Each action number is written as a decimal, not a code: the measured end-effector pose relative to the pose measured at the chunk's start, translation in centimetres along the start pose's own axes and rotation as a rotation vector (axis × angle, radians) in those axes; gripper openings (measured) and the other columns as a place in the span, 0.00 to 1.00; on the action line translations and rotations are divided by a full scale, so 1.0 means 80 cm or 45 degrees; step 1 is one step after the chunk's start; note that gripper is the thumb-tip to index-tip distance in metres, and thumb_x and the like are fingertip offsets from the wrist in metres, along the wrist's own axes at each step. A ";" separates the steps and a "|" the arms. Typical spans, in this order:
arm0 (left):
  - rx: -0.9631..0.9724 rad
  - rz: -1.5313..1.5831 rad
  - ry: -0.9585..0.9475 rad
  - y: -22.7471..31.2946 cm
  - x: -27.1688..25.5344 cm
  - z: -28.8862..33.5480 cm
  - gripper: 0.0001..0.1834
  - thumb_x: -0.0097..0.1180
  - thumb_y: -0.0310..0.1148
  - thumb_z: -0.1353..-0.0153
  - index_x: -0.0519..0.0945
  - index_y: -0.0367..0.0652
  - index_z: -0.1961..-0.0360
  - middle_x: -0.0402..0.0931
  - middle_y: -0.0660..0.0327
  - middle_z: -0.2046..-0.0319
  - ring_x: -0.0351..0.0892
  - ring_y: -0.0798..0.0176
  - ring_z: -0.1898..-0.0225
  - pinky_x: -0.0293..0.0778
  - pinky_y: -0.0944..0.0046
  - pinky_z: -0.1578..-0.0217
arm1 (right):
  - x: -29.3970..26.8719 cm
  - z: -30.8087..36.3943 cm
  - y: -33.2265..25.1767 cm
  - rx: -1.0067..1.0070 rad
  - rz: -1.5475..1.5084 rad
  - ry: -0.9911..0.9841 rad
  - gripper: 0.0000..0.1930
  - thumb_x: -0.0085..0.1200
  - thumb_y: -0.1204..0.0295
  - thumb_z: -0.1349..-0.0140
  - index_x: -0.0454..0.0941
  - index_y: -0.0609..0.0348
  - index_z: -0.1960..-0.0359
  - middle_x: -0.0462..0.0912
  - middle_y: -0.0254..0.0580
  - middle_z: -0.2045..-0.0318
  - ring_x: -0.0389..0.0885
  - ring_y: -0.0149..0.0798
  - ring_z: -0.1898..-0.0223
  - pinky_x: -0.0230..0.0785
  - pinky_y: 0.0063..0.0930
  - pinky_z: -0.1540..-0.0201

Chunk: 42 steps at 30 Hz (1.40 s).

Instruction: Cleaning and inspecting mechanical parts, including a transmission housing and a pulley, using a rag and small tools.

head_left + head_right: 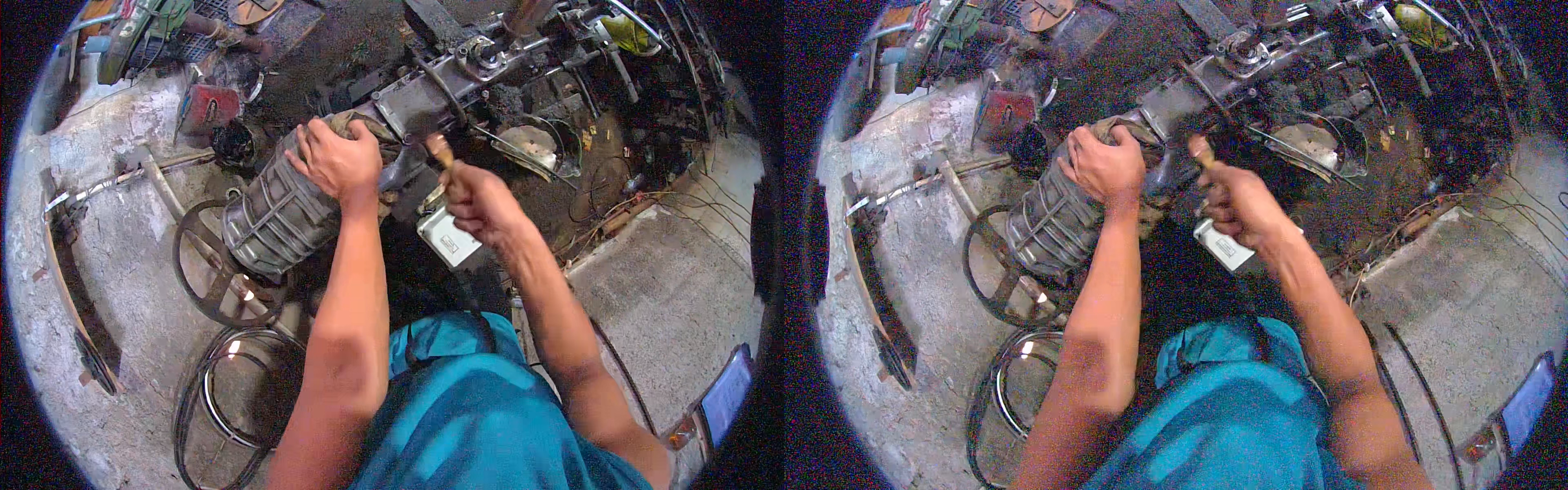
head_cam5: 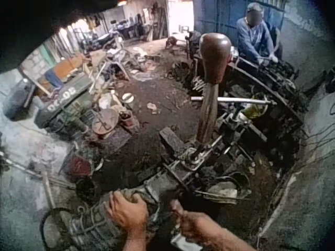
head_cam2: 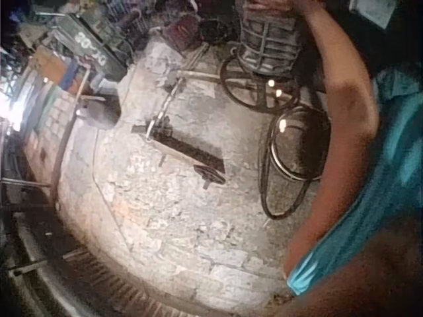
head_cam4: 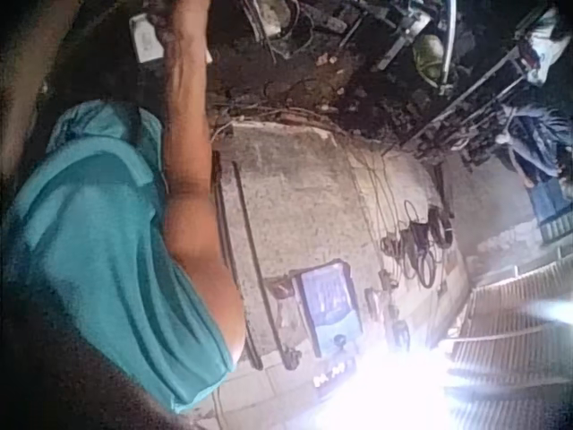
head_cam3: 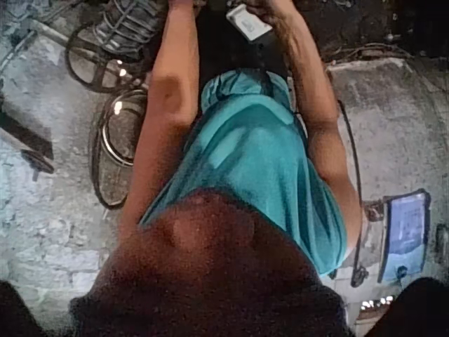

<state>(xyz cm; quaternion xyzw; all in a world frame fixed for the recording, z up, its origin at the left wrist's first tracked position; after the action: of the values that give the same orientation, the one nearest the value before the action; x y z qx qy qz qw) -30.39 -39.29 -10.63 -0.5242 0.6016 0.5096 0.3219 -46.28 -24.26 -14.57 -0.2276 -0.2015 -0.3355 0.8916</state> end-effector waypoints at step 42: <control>0.001 0.026 0.030 -0.001 0.003 -0.004 0.22 0.60 0.40 0.46 0.76 0.35 0.55 0.81 0.43 0.53 0.74 0.44 0.39 0.54 0.35 0.31 | -0.009 0.044 -0.079 -1.101 1.683 0.899 0.12 0.56 0.69 0.35 0.83 0.52 0.51 0.84 0.56 0.69 0.84 0.61 0.68 0.75 0.54 0.65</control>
<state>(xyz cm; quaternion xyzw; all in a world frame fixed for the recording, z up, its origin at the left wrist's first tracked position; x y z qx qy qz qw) -30.29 -39.62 -10.78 -0.5240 0.6108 0.5064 0.3097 -51.90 -26.22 -10.35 -0.4997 0.4062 0.1535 0.7495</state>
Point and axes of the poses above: each hand's wrist, its own z-axis away from the middle knuckle, its own x-axis out of the palm, y = z × x, the point moved 8 cm from there along -z, towards the middle knuckle
